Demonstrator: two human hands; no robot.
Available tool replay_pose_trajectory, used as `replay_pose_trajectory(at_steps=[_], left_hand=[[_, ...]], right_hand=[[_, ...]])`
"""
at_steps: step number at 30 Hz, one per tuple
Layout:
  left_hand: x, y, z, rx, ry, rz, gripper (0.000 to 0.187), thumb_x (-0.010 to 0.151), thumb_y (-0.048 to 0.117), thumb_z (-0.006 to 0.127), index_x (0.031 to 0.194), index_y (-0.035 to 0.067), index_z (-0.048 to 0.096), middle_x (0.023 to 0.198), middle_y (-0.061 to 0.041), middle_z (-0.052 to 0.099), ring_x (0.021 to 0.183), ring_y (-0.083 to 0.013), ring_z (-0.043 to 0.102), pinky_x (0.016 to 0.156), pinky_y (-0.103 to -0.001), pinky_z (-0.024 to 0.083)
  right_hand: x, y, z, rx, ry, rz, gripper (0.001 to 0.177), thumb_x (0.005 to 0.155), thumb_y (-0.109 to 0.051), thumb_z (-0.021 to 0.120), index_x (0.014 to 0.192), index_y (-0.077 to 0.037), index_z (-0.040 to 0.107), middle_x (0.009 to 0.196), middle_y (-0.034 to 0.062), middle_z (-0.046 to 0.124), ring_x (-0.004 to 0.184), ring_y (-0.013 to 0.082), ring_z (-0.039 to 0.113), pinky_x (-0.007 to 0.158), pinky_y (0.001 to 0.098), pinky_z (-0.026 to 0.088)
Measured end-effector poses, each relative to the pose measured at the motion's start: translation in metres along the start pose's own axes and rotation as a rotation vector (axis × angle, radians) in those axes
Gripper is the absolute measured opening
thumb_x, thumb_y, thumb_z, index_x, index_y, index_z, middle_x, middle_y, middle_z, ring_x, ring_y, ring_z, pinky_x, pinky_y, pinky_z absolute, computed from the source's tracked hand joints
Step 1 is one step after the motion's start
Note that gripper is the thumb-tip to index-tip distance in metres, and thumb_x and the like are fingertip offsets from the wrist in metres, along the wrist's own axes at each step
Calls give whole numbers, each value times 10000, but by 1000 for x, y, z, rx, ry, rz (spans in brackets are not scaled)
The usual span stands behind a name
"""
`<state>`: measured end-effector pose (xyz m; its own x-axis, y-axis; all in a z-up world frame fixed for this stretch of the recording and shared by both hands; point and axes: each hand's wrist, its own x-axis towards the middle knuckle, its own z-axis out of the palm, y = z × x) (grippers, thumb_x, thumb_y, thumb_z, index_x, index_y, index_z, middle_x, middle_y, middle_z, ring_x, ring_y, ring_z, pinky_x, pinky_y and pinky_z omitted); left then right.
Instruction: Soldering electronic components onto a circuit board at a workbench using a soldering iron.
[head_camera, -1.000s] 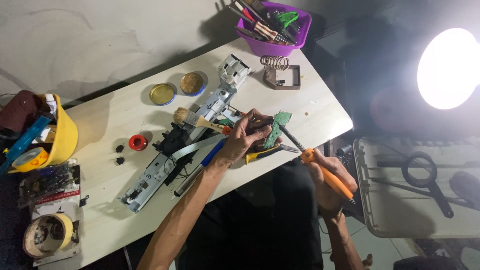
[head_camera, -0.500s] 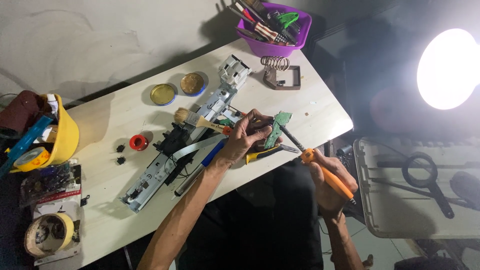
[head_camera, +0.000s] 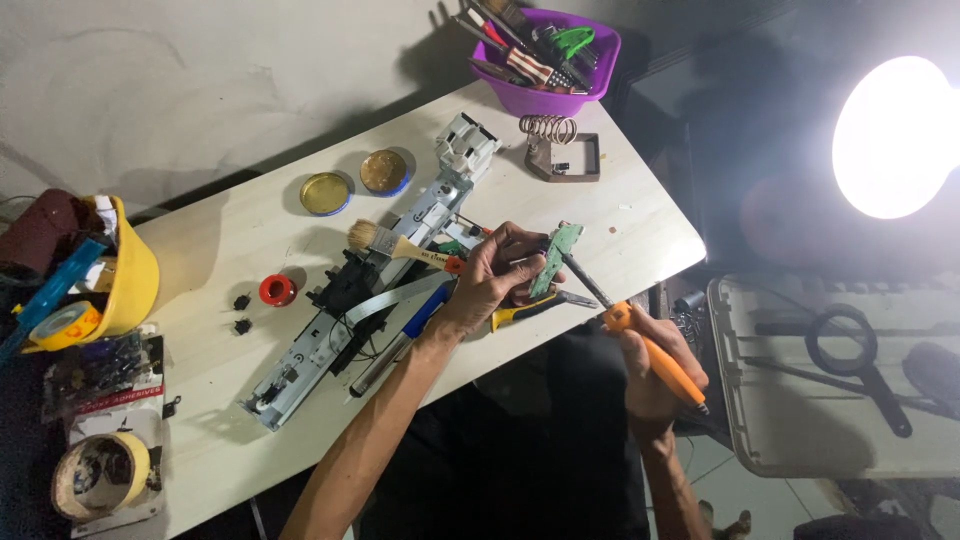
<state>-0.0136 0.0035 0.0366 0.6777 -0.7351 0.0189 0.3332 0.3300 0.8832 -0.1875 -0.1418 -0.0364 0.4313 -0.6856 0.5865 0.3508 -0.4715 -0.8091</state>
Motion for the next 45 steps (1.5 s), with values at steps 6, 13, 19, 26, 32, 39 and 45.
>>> replay_pose_trajectory(at_steps=[6, 13, 19, 26, 32, 39, 45], left_hand=[[-2, 13, 9, -22, 39, 23, 253, 926, 26, 711, 1155, 67, 610, 883, -78, 681, 581, -6, 523, 464, -121, 486], [7, -7, -15, 45, -73, -12, 323, 925, 188, 721, 1205, 108, 580, 1175, -79, 737, 1008, -217, 751, 506, -191, 504], [6, -8, -15, 85, -69, 5, 350, 912, 214, 726, 1215, 107, 587, 1102, -70, 751, 1019, -189, 742, 541, -210, 549], [8, -11, -18, -11, -87, 3, 316, 945, 181, 700, 1224, 103, 574, 1074, -140, 753, 951, -237, 762, 488, -186, 511], [9, -10, -20, -172, -69, -47, 333, 981, 178, 639, 1289, 79, 559, 1085, -247, 724, 936, -321, 751, 745, -449, 661], [14, -24, -31, -93, 48, -54, 348, 948, 219, 678, 1268, 105, 601, 1019, -111, 723, 948, -228, 713, 720, -319, 617], [4, 15, 8, -76, 78, 38, 358, 1005, 126, 601, 1355, 54, 587, 618, 77, 472, 634, -20, 533, 669, -159, 460]], right_hand=[[-23, 5, 25, 239, 252, 92, 378, 965, -191, 670, 1214, 94, 676, 938, 233, 698, 701, 256, 729, 597, 282, 594], [-24, -10, 22, 120, 163, 196, 367, 1039, -195, 563, 1259, 97, 601, 1143, 252, 669, 856, 328, 737, 755, 345, 651], [-25, -6, 22, 59, 172, 190, 371, 1007, -218, 590, 1223, 78, 648, 1097, 198, 675, 828, 290, 738, 706, 318, 649], [-27, -4, 21, -73, 141, 21, 318, 1026, -212, 617, 1225, 31, 667, 1068, 179, 709, 817, 249, 713, 733, 276, 574], [-28, 2, 24, -108, 144, -38, 258, 1019, -177, 655, 1205, -1, 681, 1114, 142, 719, 961, 213, 671, 872, 300, 558], [-17, -9, 36, -202, 31, -157, 256, 949, -179, 730, 1127, 3, 704, 1029, 188, 727, 907, 253, 715, 849, 331, 614], [-5, -6, 42, 0, 82, -186, 260, 786, -54, 848, 1011, 58, 783, 824, 225, 728, 676, 228, 706, 564, 306, 547]])
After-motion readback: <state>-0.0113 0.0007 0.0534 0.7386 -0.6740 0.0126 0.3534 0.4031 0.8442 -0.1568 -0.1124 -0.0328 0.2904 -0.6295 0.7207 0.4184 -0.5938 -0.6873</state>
